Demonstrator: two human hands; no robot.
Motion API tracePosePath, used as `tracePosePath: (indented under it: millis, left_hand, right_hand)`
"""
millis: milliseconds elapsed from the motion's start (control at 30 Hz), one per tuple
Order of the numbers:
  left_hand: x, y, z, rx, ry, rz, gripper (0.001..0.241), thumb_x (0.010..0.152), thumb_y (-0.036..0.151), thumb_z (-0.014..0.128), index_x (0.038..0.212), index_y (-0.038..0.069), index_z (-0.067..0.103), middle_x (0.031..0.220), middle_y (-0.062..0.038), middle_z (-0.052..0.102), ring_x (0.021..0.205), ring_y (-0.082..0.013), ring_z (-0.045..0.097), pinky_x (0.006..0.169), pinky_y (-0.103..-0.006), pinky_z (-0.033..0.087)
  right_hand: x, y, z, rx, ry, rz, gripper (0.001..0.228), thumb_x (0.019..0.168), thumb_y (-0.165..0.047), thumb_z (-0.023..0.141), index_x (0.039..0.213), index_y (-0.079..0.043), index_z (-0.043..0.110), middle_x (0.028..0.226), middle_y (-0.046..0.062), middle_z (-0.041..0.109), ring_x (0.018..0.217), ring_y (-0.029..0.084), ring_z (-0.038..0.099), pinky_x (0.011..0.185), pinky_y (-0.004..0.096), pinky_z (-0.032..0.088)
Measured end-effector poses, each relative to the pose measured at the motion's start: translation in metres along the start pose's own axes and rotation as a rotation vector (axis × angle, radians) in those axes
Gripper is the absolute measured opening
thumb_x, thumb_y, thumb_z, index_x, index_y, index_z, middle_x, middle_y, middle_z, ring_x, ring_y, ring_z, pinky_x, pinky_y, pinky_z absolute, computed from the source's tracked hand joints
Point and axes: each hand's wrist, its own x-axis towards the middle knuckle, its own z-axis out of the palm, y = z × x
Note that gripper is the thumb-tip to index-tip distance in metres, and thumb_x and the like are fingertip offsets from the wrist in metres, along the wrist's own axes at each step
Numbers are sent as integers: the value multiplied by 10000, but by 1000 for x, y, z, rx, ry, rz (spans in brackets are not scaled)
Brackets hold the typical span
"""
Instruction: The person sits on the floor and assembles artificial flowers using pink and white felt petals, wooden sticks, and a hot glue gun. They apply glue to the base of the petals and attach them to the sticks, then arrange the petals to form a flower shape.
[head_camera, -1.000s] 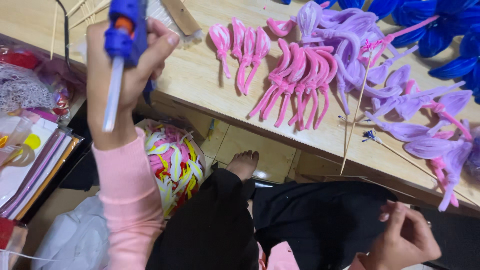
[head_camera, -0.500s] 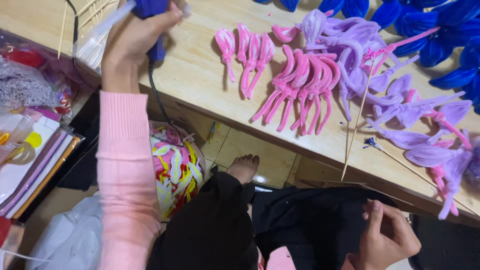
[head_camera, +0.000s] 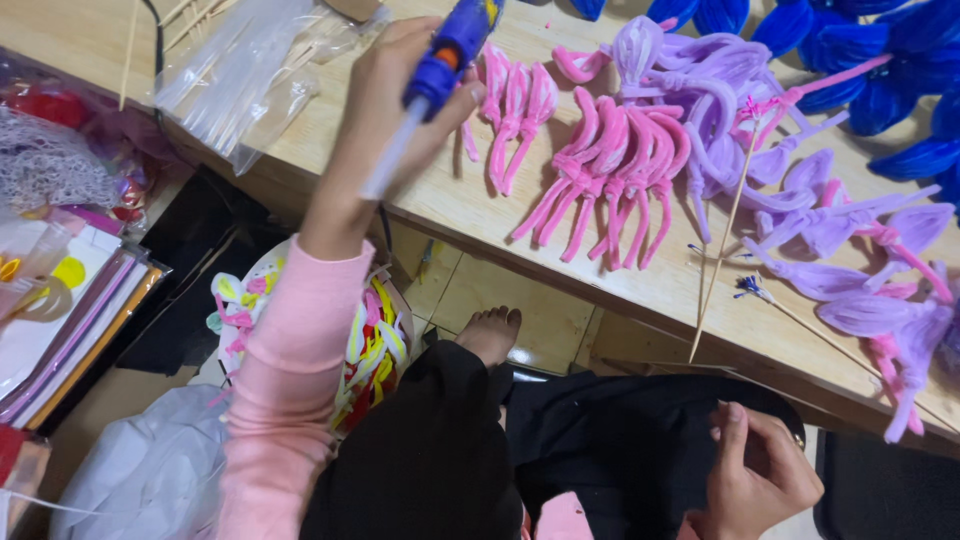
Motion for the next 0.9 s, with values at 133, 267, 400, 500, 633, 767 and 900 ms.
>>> tracePosePath:
  millis: [133,267,400,500,633,767,900]
  left_hand:
    - [-4,-6,22,185,98,-236,312,950,217,690,1030,-78,626,1369,-319,510,1114,-368,611,951,-405,566]
    - [-22,18,14,192,234,-160,374,927,344,795,864,43,582,875,-119,608,677,-203,530,537,-347,446]
    - [-41,21,-7,176,321,-232,350,902,303,807,924,62,554,750,-78,653,623,-215,543,567,-384,414]
    - [-51,13,-16,203,216,-336,365,771,104,831,1039,64,586,948,-144,701,839,-315,664,690,-409,475]
    - [-72,31,-11,40,18,-357,460,797,95,748,1230,56,596,1121,-110,652,992,-235,648,923,-376,559]
    - [-98,54,13,1,99,-197,557,685,192,927,1154,10,687,1110,-140,743,938,-217,741,879,-315,628]
    - [-106,52,21,85,192,-138,549,695,275,910,1119,5,688,1048,-138,707,940,-286,687,858,-368,526]
  right_hand:
    - [-2,-7,2,-30,-21,28,209,1145,101,682,939,75,704,841,150,682,792,190,638,800,287,480]
    - [-5,-5,2,-2,-30,43,179,1172,86,673,997,99,709,889,168,696,767,186,641,756,256,482]
    - [-12,15,7,30,-54,31,199,1187,64,664,993,74,708,869,148,691,779,172,651,750,250,495]
    - [-11,1,10,-5,-104,18,164,1170,35,676,1019,66,733,845,139,692,737,159,638,745,252,500]
    - [-13,-11,26,133,-161,56,187,1131,22,642,962,54,715,794,130,668,722,157,633,738,234,495]
    - [-18,-47,56,471,-375,-82,153,926,-9,643,780,-1,689,719,121,706,661,192,673,714,284,542]
    - [-18,-100,86,659,-604,35,218,918,-164,689,966,35,761,823,156,754,715,194,702,649,260,586]
